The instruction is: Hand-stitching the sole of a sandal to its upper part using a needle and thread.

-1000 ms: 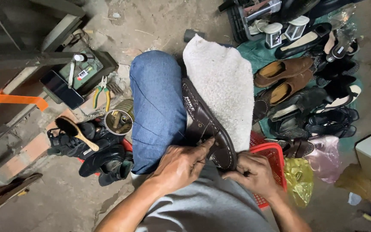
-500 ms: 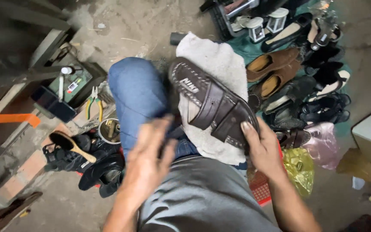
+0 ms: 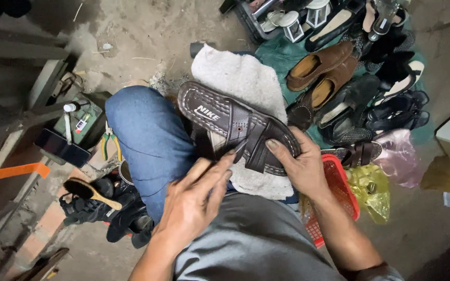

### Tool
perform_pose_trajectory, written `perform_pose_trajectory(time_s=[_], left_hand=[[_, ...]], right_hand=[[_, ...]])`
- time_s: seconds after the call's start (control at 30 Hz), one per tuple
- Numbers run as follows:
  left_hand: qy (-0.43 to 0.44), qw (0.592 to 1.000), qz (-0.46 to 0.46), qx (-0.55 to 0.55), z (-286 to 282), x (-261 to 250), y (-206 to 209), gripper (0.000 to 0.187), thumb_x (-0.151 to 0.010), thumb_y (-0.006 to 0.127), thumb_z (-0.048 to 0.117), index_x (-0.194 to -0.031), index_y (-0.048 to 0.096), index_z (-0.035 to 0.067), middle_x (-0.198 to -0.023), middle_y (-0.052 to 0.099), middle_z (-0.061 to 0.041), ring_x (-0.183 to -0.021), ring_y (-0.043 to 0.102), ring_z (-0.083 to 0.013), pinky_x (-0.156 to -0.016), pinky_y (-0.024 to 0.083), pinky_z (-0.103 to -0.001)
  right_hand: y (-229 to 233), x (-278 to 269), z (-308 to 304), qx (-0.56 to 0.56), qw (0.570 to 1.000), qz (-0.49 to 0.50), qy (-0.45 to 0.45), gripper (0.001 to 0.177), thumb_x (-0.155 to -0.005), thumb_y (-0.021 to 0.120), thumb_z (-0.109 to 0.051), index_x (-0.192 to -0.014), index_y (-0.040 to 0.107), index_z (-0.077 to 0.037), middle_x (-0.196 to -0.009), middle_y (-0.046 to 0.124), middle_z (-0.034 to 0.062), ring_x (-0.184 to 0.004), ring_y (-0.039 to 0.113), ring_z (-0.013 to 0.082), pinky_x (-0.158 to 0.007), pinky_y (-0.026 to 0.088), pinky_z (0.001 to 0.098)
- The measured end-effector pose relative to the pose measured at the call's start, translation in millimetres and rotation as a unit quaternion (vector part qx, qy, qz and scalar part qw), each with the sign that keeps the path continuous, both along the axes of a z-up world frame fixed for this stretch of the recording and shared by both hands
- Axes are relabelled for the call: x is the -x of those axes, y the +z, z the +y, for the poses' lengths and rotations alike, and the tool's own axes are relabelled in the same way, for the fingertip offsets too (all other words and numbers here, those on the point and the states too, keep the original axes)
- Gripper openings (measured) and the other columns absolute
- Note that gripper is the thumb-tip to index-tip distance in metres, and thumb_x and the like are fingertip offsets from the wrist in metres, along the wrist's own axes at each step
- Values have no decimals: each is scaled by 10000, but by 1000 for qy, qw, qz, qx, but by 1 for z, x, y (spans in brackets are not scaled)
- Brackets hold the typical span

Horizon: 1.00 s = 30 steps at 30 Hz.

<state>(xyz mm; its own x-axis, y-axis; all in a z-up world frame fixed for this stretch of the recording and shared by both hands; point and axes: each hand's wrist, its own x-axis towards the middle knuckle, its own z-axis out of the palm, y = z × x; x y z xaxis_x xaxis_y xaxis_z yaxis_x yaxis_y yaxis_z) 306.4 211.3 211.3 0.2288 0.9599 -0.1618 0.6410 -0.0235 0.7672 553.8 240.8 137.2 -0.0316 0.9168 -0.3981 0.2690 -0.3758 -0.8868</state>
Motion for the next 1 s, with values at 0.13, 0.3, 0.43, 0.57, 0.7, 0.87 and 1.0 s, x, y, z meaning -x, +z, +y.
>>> perform_pose_trajectory(time_s=[0.13, 0.3, 0.43, 0.57, 0.7, 0.87, 1.0], left_hand=[[-15, 997, 34, 67, 11, -13, -4, 449, -1013, 588, 230, -1454, 564, 310, -1084, 616, 27, -733, 684, -292, -522, 477, -519], [-18, 999, 50, 7, 17, -21, -10, 439, -1023, 597, 203, -1457, 568, 263, -1129, 615, -11, -633, 671, -323, -473, 507, -508], [-23, 997, 61, 37, 17, -22, -14, 463, -1013, 598, 224, -1470, 551, 291, -1235, 621, 4, -773, 710, -316, -542, 518, -538], [-21, 998, 57, 36, 16, -21, -16, 466, -1011, 603, 221, -1469, 550, 291, -1236, 629, -8, -773, 720, -342, -524, 514, -545], [-23, 998, 49, 20, 16, -21, -18, 477, -995, 613, 182, -1462, 560, 263, -1185, 631, -17, -778, 715, -320, -499, 515, -530], [-19, 998, 50, 29, 16, -21, -19, 469, -998, 607, 205, -1458, 559, 280, -1222, 632, -2, -814, 722, -332, -496, 497, -526], [-25, 999, 39, 28, 14, -20, -20, 486, -996, 612, 180, -1469, 548, 266, -1237, 625, -9, -779, 728, -329, -477, 487, -514]], right_hand=[[5, 3, 2, 2, 1000, 1, -17, 148, -952, 745, -197, -1046, 710, -88, -869, 657, -47, -738, 568, 46, -604, 501, 220], [5, 2, 2, -6, 1000, -3, -2, 192, -945, 745, -184, -1099, 719, -72, -942, 723, -25, -800, 631, 58, -672, 559, 226], [6, 2, 3, 5, 1000, 0, -8, 171, -943, 749, -191, -1069, 724, -79, -955, 724, -37, -831, 629, 52, -709, 561, 228], [7, 2, 3, 10, 1000, -4, -9, 175, -942, 749, -212, -1061, 719, -87, -900, 705, -47, -758, 611, 45, -633, 542, 216], [7, 1, 4, 1, 999, -32, 2, 170, -944, 749, -234, -1021, 704, -90, -845, 660, -59, -726, 559, 35, -594, 500, 220], [7, 2, 3, 0, 999, -40, 0, 174, -941, 754, -227, -1038, 713, -88, -842, 654, -57, -723, 551, 37, -598, 491, 216], [6, 2, 2, -6, 999, -47, -4, 147, -941, 762, -217, -980, 697, -91, -824, 609, -55, -721, 519, 44, -595, 464, 223]])
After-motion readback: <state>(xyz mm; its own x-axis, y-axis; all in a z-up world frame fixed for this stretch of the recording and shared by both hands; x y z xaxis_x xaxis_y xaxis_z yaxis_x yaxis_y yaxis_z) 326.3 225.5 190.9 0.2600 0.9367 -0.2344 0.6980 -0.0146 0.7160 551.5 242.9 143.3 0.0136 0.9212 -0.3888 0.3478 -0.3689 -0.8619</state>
